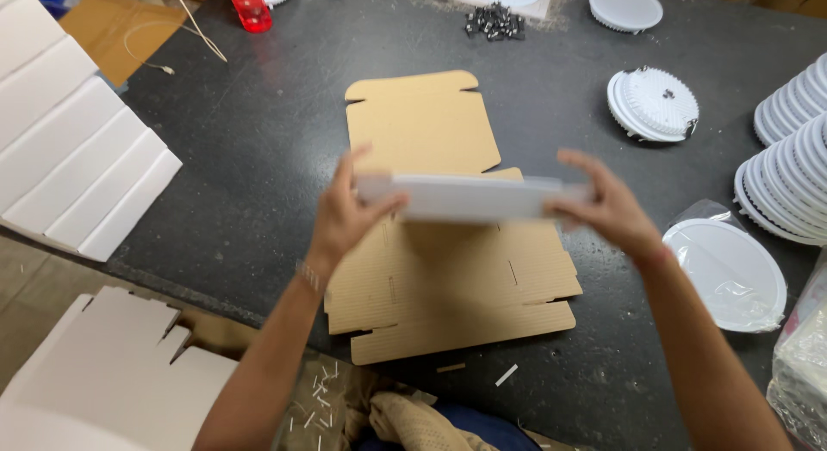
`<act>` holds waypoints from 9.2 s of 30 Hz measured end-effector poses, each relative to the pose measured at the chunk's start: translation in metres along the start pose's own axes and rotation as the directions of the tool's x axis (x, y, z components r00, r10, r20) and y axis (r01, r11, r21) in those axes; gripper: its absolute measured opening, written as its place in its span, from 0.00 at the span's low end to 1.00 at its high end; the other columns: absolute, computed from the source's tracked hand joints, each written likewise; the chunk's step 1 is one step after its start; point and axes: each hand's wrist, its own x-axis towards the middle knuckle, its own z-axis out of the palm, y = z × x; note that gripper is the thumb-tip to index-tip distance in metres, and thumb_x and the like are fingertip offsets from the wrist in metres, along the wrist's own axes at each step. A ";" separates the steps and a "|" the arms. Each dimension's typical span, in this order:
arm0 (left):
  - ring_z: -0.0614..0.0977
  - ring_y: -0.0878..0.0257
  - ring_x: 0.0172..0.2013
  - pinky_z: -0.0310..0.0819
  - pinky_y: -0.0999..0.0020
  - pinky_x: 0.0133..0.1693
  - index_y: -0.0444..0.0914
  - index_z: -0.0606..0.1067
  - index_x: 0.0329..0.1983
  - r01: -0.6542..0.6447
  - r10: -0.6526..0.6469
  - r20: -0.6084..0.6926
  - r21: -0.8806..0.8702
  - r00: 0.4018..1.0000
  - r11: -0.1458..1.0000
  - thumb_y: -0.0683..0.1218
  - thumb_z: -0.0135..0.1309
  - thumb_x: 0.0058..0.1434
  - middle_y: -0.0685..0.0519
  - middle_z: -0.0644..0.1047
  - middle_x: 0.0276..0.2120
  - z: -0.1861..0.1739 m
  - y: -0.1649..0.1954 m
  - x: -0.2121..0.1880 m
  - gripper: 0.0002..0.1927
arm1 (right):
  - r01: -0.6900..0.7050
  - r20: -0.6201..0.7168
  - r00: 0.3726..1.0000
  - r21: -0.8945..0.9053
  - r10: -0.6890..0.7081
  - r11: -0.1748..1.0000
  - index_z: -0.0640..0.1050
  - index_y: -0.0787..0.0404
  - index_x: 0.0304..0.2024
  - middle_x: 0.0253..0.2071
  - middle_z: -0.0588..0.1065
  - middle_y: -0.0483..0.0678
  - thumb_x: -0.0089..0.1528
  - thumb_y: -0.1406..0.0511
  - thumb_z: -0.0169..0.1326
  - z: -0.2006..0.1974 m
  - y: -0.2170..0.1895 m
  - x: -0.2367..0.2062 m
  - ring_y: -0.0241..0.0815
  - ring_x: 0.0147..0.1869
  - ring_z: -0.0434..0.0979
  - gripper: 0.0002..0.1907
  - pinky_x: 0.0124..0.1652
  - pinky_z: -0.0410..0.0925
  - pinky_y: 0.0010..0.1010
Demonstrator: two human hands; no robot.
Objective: The person folds flat cardboard blanks into boxes on a workbench, pressing the sides and tucking the flaps to form each box. They place a plastic-wrapped round light fixture into one finished box, fold it closed, and set it aside, then begin folding another blank.
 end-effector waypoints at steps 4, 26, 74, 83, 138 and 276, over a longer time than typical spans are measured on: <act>0.79 0.58 0.45 0.78 0.60 0.41 0.41 0.73 0.52 -0.315 0.349 -0.253 0.166 0.902 0.935 0.54 0.71 0.51 0.48 0.77 0.52 0.010 0.026 0.077 0.29 | 0.259 -0.227 0.914 -0.308 -0.335 0.915 0.69 0.61 0.59 0.52 0.76 0.53 0.58 0.56 0.67 -0.012 -0.033 0.063 0.45 0.52 0.79 0.33 0.44 0.73 0.36; 0.84 0.66 0.20 0.79 0.71 0.31 0.38 0.84 0.33 -0.120 0.136 -0.079 0.180 0.988 0.976 0.51 0.61 0.62 0.52 0.82 0.20 -0.008 0.065 0.122 0.11 | 0.142 -0.177 0.955 -0.433 -0.239 0.890 0.82 0.71 0.45 0.31 0.82 0.53 0.65 0.65 0.57 -0.025 -0.091 0.066 0.38 0.32 0.84 0.13 0.36 0.75 0.26; 0.76 0.54 0.58 0.77 0.59 0.53 0.53 0.71 0.66 -0.449 0.620 -0.132 0.576 0.773 0.683 0.53 0.61 0.63 0.57 0.79 0.55 0.019 0.000 0.046 0.27 | 0.278 -0.332 0.627 -0.749 -0.705 0.601 0.81 0.52 0.58 0.61 0.75 0.49 0.66 0.62 0.63 0.042 -0.014 0.032 0.50 0.66 0.68 0.18 0.64 0.64 0.42; 0.80 0.59 0.44 0.77 0.59 0.46 0.55 0.65 0.70 -0.372 0.452 -0.120 0.405 0.884 0.835 0.42 0.64 0.58 0.59 0.80 0.37 0.031 -0.012 0.057 0.38 | 0.346 -0.306 0.671 -0.676 -0.675 0.650 0.82 0.55 0.58 0.61 0.73 0.54 0.67 0.62 0.64 0.035 -0.031 0.034 0.53 0.61 0.68 0.17 0.59 0.64 0.44; 0.83 0.50 0.36 0.76 0.53 0.37 0.52 0.48 0.78 -0.404 0.266 0.334 0.465 0.904 0.788 0.41 0.65 0.59 0.50 0.81 0.34 -0.009 0.019 0.033 0.51 | -0.213 -0.205 0.973 -0.629 0.105 0.748 0.77 0.61 0.24 0.23 0.75 0.50 0.62 0.53 0.61 0.178 0.066 -0.244 0.47 0.31 0.77 0.21 0.36 0.70 0.34; 0.78 0.57 0.48 0.72 0.61 0.49 0.36 0.71 0.59 0.510 -0.492 0.395 -0.852 0.776 0.120 0.39 0.57 0.61 0.47 0.78 0.48 0.066 -0.100 -0.125 0.22 | -0.080 -0.114 0.814 0.949 0.570 0.304 0.74 0.63 0.58 0.54 0.76 0.50 0.66 0.64 0.55 0.049 0.195 -0.151 0.44 0.58 0.76 0.19 0.57 0.70 0.38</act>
